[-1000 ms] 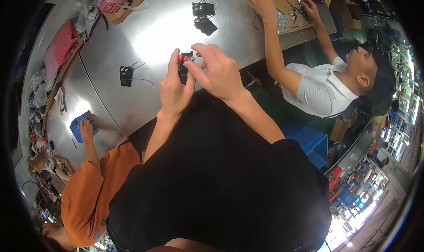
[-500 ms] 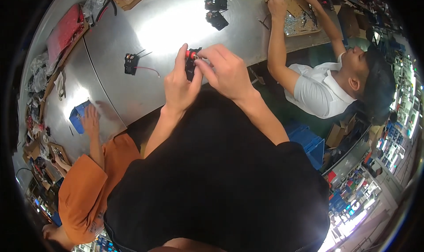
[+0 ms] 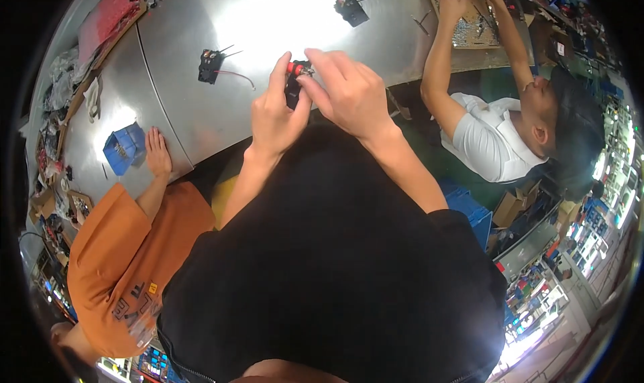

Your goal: Connecting wires and small modules to assemble electronic components at a workbench.

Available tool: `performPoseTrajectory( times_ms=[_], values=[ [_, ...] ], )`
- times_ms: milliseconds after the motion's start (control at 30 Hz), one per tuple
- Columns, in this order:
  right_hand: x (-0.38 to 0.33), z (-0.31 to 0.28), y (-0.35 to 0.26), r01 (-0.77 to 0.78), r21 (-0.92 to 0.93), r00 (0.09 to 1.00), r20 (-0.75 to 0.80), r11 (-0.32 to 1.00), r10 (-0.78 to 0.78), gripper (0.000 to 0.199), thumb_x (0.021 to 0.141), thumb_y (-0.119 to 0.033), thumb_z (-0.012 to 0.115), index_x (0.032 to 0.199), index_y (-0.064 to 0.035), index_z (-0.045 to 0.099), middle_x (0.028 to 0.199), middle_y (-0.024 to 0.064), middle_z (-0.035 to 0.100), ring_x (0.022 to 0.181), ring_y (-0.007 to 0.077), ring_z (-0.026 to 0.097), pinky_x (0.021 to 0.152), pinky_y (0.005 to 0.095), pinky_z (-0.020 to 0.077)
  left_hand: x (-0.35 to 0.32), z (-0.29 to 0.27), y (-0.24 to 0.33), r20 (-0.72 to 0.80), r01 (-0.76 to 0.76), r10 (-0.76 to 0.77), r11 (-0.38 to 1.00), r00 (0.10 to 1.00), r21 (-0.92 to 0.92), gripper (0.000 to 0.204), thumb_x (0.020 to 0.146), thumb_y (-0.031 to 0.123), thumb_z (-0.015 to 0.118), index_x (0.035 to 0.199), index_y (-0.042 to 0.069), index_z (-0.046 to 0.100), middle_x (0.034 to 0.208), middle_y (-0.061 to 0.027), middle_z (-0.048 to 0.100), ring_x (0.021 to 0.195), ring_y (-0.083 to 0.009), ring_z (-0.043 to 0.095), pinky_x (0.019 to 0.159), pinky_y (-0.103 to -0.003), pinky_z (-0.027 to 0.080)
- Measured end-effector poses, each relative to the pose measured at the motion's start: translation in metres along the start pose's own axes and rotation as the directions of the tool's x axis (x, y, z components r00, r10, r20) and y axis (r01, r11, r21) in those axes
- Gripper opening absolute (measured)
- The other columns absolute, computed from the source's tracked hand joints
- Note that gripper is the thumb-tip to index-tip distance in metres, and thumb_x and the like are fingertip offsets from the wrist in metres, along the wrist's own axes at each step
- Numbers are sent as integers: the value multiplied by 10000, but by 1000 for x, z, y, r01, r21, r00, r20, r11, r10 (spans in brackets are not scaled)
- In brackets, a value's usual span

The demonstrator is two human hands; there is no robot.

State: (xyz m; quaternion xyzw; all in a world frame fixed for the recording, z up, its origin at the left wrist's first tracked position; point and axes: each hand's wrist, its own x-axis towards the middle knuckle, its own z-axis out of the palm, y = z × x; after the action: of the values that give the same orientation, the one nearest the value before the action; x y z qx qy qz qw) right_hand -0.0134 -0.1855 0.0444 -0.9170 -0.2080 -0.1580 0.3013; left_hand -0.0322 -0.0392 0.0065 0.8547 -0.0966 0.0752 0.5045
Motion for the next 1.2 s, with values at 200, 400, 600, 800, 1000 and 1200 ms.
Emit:
performPoseTrajectory(
  times_ms=[200,400,600,800,1000,1200],
  values=[
    [-10,10,-1,39,60,998,37,997,-42,160,801,-64,711,947,-37,650,826,72,641,611,181,627,524,278,502,-13,-7,0,-30,-18,19,1000,999,10,572,819,55,641,1335,-55,420,901,-203,673,705,-355,677,592,-400,534],
    [-13,12,-17,-11,134,1000,7,991,11,168,802,-67,711,950,-23,645,849,81,646,621,184,632,539,285,514,-20,-18,1,-37,23,-23,1000,999,-4,571,821,58,642,1334,-54,417,914,-209,675,727,-363,682,602,-405,539],
    [-19,18,-32,-47,117,998,-32,992,51,210,784,-54,718,981,-25,653,856,94,644,639,204,631,558,295,516,-26,-20,-2,-95,2,-1,1000,996,2,576,820,55,644,1336,-55,412,908,-212,675,714,-368,681,602,-403,539],
    [-25,13,-29,34,44,999,-1,998,-34,231,772,-49,720,993,-21,658,826,93,637,624,216,613,568,306,509,-31,-21,3,-63,23,-21,999,998,31,577,819,49,644,1337,-58,412,892,-212,673,703,-363,681,590,-400,537],
    [-27,10,-32,34,18,998,-50,999,-33,247,776,-70,718,1008,-18,650,826,85,635,619,204,614,533,297,495,-34,-22,8,-81,-9,14,998,997,54,581,815,46,643,1341,-55,418,843,-197,673,671,-346,675,566,-392,525],
    [-25,11,-30,5,25,999,-44,1000,-4,315,776,-71,717,1069,-22,615,870,89,637,602,192,607,512,284,485,-26,-21,6,-96,-42,52,994,994,97,598,810,46,644,1353,-52,412,831,-188,670,653,-339,669,561,-389,522]
  ],
)
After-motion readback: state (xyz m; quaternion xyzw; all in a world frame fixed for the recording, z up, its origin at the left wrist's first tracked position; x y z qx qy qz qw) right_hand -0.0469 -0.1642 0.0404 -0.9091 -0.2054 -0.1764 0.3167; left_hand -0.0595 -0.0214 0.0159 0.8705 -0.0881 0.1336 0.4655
